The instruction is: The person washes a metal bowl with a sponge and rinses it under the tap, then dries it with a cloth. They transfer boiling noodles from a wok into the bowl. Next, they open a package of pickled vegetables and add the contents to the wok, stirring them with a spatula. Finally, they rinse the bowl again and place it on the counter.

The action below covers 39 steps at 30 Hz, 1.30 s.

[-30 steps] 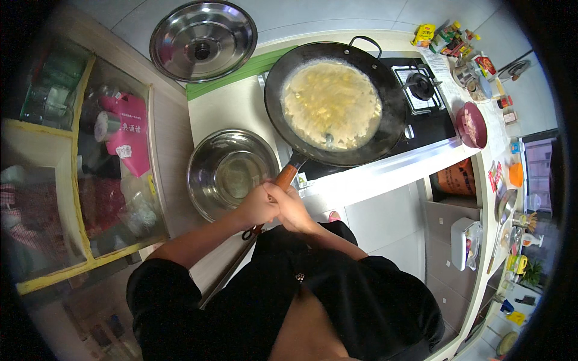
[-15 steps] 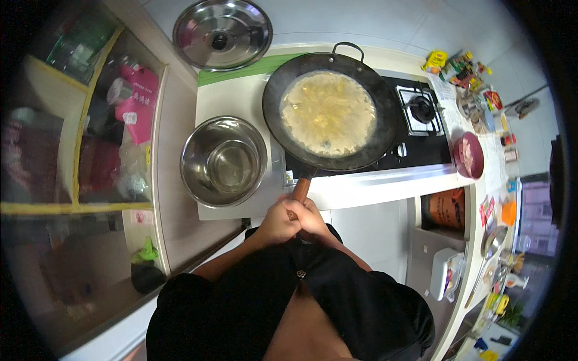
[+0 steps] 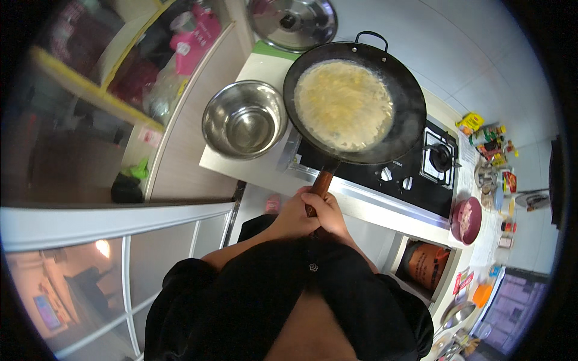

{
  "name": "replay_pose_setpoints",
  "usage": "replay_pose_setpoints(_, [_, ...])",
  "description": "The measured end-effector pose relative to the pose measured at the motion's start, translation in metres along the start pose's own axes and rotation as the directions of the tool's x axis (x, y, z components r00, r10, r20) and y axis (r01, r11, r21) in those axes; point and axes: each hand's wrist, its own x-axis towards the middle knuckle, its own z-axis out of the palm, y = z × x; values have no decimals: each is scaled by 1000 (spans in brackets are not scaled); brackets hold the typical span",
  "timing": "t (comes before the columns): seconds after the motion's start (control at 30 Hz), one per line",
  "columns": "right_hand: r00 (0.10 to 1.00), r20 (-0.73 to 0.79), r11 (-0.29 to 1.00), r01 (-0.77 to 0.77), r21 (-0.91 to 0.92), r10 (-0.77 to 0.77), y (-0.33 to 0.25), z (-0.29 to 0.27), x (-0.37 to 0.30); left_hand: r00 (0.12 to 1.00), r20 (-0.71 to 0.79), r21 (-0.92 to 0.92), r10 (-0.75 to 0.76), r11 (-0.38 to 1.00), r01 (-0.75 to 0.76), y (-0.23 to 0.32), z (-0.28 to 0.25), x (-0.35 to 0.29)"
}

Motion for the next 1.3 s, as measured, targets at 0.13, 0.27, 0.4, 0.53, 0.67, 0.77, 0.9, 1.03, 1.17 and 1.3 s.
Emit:
replay_pose_setpoints(0.13, [999, 43, 1000, -25, -5, 25, 0, 7, -7, 997, -78, -10, -10, 1000, 9, 2, 2, -16])
replay_pose_setpoints(0.27, [998, 55, 999, -18, -29, 19, 3, 16, -9, 993, -117, -13, 8, 1000, -10, 3, -3, -26])
replay_pose_setpoints(0.4, [997, 71, 998, -38, -55, 42, 8, 27, -10, 993, -114, -76, -21, 997, 13, -8, -9, -36])
replay_pose_setpoints(0.53, [996, 55, 992, -67, -105, 73, 10, 38, -13, 987, -27, -189, -156, 971, 148, -10, -18, -46])
replay_pose_setpoints(0.67, [998, 39, 991, -45, -125, 50, 21, 44, -10, 991, -130, -60, -23, 998, 16, -25, -20, -51])
replay_pose_setpoints(0.77, [998, 54, 989, -33, -141, 41, 28, 45, -8, 994, -76, -52, 73, 996, -77, -31, -24, -54])
replay_pose_setpoints(0.9, [997, 63, 993, -43, -107, 50, 31, 51, -9, 998, -50, -216, 29, 976, -39, -27, -29, -60])
replay_pose_setpoints(1.03, [997, 59, 990, -48, -131, 56, 27, 57, -14, 1000, -6, -302, 24, 953, -25, -25, -32, -66])
replay_pose_setpoints(1.17, [998, 39, 993, -37, -116, 42, 30, 58, -15, 992, -51, -258, 116, 958, -125, -39, -26, -63])
replay_pose_setpoints(1.3, [998, 37, 992, -51, -119, 56, 30, 59, -17, 989, -34, -293, 145, 944, -148, -44, -25, -63])
